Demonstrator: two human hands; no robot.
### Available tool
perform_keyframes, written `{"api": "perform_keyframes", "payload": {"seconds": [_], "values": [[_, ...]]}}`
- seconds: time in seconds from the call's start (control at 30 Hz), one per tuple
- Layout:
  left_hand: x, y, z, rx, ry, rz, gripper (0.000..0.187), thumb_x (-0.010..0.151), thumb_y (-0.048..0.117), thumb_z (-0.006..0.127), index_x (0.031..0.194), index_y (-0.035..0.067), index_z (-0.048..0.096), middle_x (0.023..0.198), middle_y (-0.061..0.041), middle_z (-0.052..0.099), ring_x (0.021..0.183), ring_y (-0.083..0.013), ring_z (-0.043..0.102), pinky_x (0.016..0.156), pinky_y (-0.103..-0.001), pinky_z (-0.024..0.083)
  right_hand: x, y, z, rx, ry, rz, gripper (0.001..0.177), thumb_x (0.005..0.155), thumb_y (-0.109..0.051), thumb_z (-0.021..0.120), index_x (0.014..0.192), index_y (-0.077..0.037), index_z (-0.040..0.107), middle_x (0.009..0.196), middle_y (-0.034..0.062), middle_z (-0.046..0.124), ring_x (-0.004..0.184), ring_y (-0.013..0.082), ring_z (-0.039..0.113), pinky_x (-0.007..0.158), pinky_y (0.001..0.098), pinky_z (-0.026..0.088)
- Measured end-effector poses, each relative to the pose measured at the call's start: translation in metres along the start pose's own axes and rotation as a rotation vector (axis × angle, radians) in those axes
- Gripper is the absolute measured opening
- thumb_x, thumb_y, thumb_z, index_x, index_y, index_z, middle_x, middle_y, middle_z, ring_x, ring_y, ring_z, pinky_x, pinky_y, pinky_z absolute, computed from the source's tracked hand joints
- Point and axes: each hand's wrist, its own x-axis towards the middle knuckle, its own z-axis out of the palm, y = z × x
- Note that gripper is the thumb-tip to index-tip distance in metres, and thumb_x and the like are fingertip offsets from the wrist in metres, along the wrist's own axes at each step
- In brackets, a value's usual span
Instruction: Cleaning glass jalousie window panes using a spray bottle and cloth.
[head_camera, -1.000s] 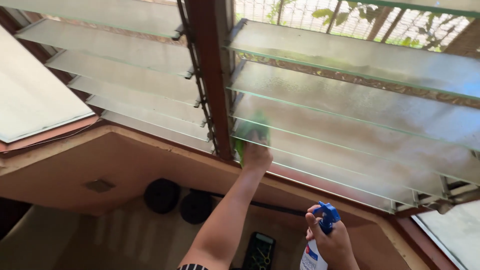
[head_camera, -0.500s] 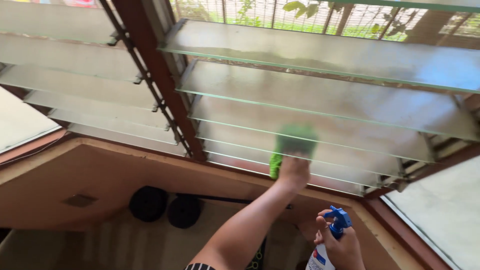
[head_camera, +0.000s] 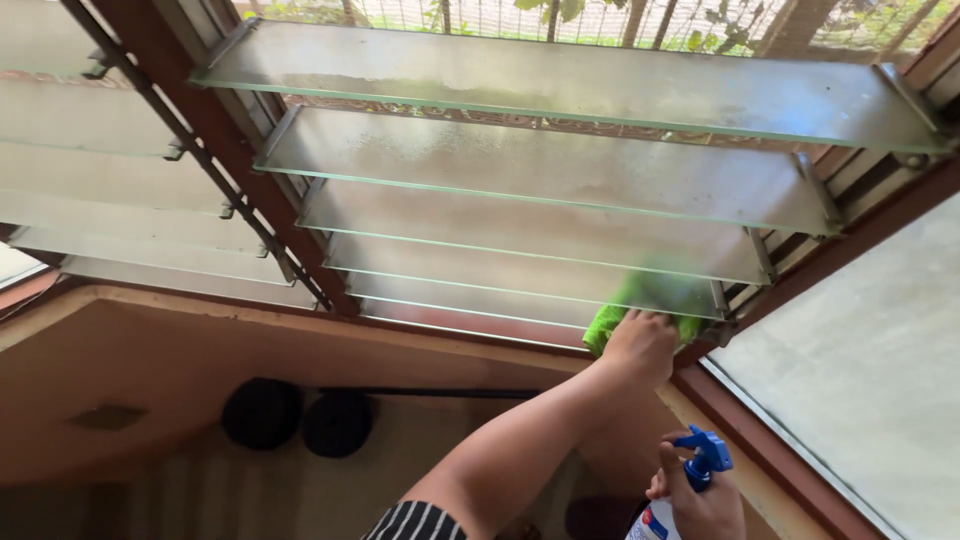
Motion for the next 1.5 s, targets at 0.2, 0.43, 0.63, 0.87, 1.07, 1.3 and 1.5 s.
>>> {"api": "perform_keyframes", "payload": {"seconds": [0.2,0.43,0.63,0.87,1.07,1.3,1.5], "values": [[-0.082,-0.006,-0.08,-0.027,-0.54,0.053,0.019,0.071,0.015,0.072,0.088,0.01,0.078,0.095,-0.013,0.076,0.093,-0.0305,0.074,0.077,-0.044,0.062,0.014,0.009,0.018,-0.012,-0.085,-0.071,0.031,0.09,-0.017,0.069,0.112,0.002,0.058,0.055,0.0121,0.056,0.049,0.0224,0.061,0.05,0.0387,0.053],[-0.226,-0.108,-0.181,-1.023,-0.117,-0.495,0.028,0.103,0.023,0.062,0.119,0.005,0.075,0.098,-0.01,0.073,0.089,-0.016,0.067,0.08,-0.035,0.055,0.027,0.02,0.061,-0.176,-0.055,-0.188,0.029,0.089,-0.015,0.071,0.11,0.003,0.062,0.062,0.0113,0.063,0.053,0.0184,0.057,0.052,0.0349,0.044],[-0.282,-0.143,-0.289,-1.305,0.649,-0.869,0.028,0.097,0.022,0.065,0.106,0.0,0.079,0.088,-0.007,0.081,0.077,-0.0221,0.074,0.067,-0.035,0.058,0.022,0.015,0.106,0.039,-0.054,-0.032,0.031,0.089,-0.013,0.072,0.11,0.005,0.059,0.053,0.0135,0.05,0.042,0.0249,0.052,0.046,0.0446,0.051],[-0.22,-0.194,-0.276,0.124,0.824,-0.523,0.029,0.094,0.03,0.072,0.106,0.004,0.077,0.111,-0.022,0.07,0.106,-0.042,0.062,0.092,-0.051,0.049,-0.005,-0.029,0.167,0.044,-0.347,-0.11,0.032,0.087,-0.017,0.071,0.11,0.002,0.061,0.05,0.0068,0.051,0.044,0.018,0.054,0.048,0.0388,0.051],[-0.212,-0.207,-0.301,0.259,0.632,-0.393,0.046,0.086,0.047,0.073,0.112,0.009,0.076,0.12,-0.02,0.066,0.116,-0.0423,0.057,0.102,-0.055,0.042,-0.014,-0.053,0.181,0.101,-0.431,-0.095,0.032,0.087,-0.019,0.072,0.11,0.001,0.061,0.05,0.0061,0.052,0.046,0.0162,0.054,0.051,0.0375,0.051],[-0.245,-0.249,-0.294,0.148,0.463,-0.294,0.044,0.088,0.032,0.075,0.125,0.011,0.07,0.129,-0.016,0.064,0.124,-0.0422,0.056,0.108,-0.053,0.044,-0.017,-0.067,0.2,0.011,-0.448,-0.079,0.032,0.089,-0.021,0.071,0.109,0.001,0.062,0.055,0.006,0.056,0.052,0.0156,0.059,0.055,0.0342,0.052],[-0.234,-0.246,-0.26,0.202,0.59,-0.202,0.044,0.087,0.024,0.076,0.126,0.006,0.071,0.126,-0.021,0.062,0.12,-0.0467,0.054,0.103,-0.054,0.045,-0.034,-0.119,0.24,-0.192,-0.326,-0.26,0.031,0.091,-0.027,0.069,0.112,-0.005,0.064,0.063,0.0029,0.063,0.058,0.0103,0.062,0.056,0.0277,0.049]]}}
